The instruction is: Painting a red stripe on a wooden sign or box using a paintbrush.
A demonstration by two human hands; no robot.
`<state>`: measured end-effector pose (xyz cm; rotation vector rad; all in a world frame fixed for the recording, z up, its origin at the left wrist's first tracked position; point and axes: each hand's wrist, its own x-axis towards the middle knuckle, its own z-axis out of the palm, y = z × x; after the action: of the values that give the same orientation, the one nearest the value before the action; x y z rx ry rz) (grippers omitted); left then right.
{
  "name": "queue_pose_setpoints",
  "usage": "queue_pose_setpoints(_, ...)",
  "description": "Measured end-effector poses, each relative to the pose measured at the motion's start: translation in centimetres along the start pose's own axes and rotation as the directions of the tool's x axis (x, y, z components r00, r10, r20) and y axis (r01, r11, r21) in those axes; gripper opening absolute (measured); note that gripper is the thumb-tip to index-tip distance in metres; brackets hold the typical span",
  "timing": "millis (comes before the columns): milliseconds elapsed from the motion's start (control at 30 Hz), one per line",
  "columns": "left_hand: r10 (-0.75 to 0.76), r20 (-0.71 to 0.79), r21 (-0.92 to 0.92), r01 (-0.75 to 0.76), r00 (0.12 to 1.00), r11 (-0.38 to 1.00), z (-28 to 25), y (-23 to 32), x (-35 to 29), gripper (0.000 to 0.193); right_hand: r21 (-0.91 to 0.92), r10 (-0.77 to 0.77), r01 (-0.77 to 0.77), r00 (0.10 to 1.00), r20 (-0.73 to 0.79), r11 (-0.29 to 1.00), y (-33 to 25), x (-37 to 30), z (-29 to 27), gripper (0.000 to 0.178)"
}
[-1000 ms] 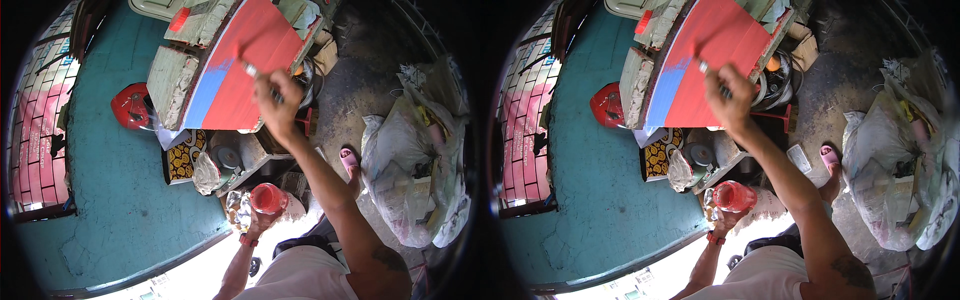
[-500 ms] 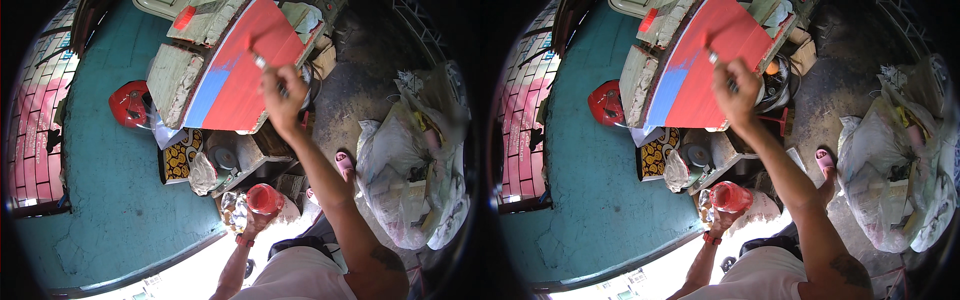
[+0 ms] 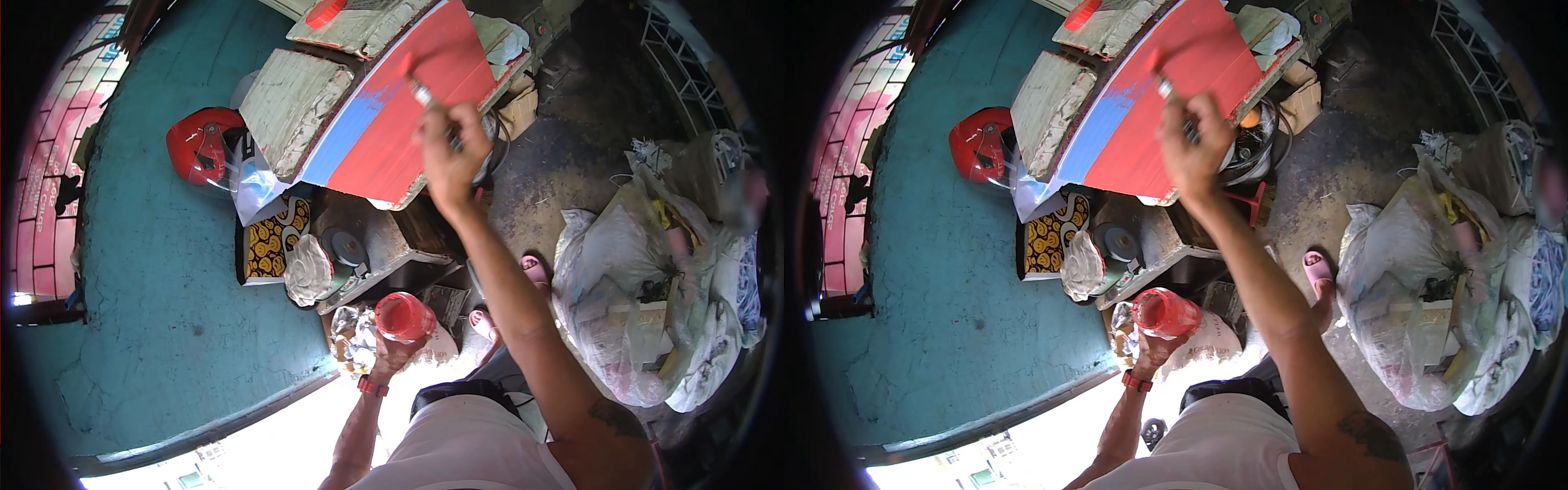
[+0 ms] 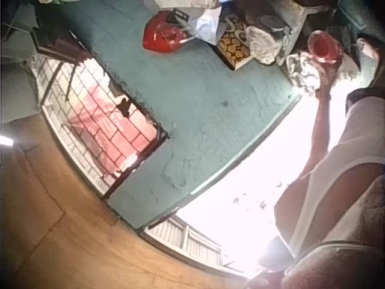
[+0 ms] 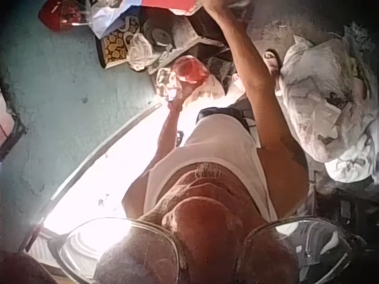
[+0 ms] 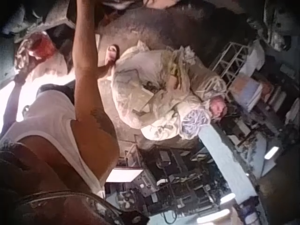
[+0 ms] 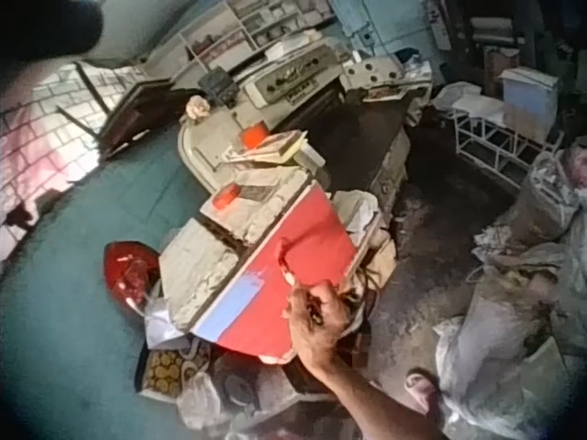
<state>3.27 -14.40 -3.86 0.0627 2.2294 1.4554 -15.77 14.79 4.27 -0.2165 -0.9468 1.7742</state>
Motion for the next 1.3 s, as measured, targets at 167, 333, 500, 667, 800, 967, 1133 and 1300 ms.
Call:
queue_pose_setpoints(167, 0.057, 0.002, -0.051, -0.056, 0.998, 0.997, -1.0, 0.2, -1.2, 0.094, -0.037, 0.261, -0.259, 0.938, 0.228, 0.965, -5.3, -8.3, 0.5, 0.016)
queue_pose_setpoints(333, 0.222, -0.068, 0.065, -0.218, 0.973, 0.974, -1.4, 0.8, -2.2, 0.083, -0.213, 0.376, -0.315, 0.842, 0.386, 0.925, -12.9, -8.6, -3.1, 0.008)
queue_pose_setpoints(500, 0.489, -0.044, 0.285, -0.458, 0.871, 0.842, -2.8, 3.3, -1.0, 0.079, -0.395, 0.395, -0.186, 0.729, 0.558, 0.9, -19.8, -7.2, -5.0, 0.008)
queue_pose_setpoints(667, 0.61, -0.025, 0.292, -0.578, 0.792, 0.762, -3.1, 5.7, 1.0, 0.08, -0.515, 0.396, 0.057, 0.57, 0.72, 0.855, -25.5, -8.5, -3.2, 0.009)
queue_pose_setpoints(800, 0.703, -0.014, 0.314, -0.665, 0.711, 0.678, -2.3, 6.2, 1.9, 0.079, -0.502, 0.331, 0.371, 0.436, 0.837, 0.781, -25.0, -10.7, -2.2, 0.009)
queue_pose_setpoints(967, 0.755, 0.028, 0.28, -0.731, 0.655, 0.623, -1.5, 6.1, 1.5, 0.084, -0.625, 0.49, 0.395, 0.395, 0.777, 0.673, -22.5, -13.5, -3.5, 0.012)
queue_pose_setpoints(1133, 0.743, 0.038, 0.28, -0.721, 0.668, 0.634, -1.3, 5.9, 1.4, 0.085, -0.669, 0.516, 0.513, 0.428, 0.742, 0.537, -20.4, -14.6, -5.0, 0.014)
queue_pose_setpoints(1300, 0.729, 0.047, 0.292, -0.707, 0.683, 0.644, -1.2, 5.9, 1.8, 0.086, -0.645, 0.469, 0.522, 0.442, 0.764, 0.558, -19.0, -14.9, -5.5, 0.016)
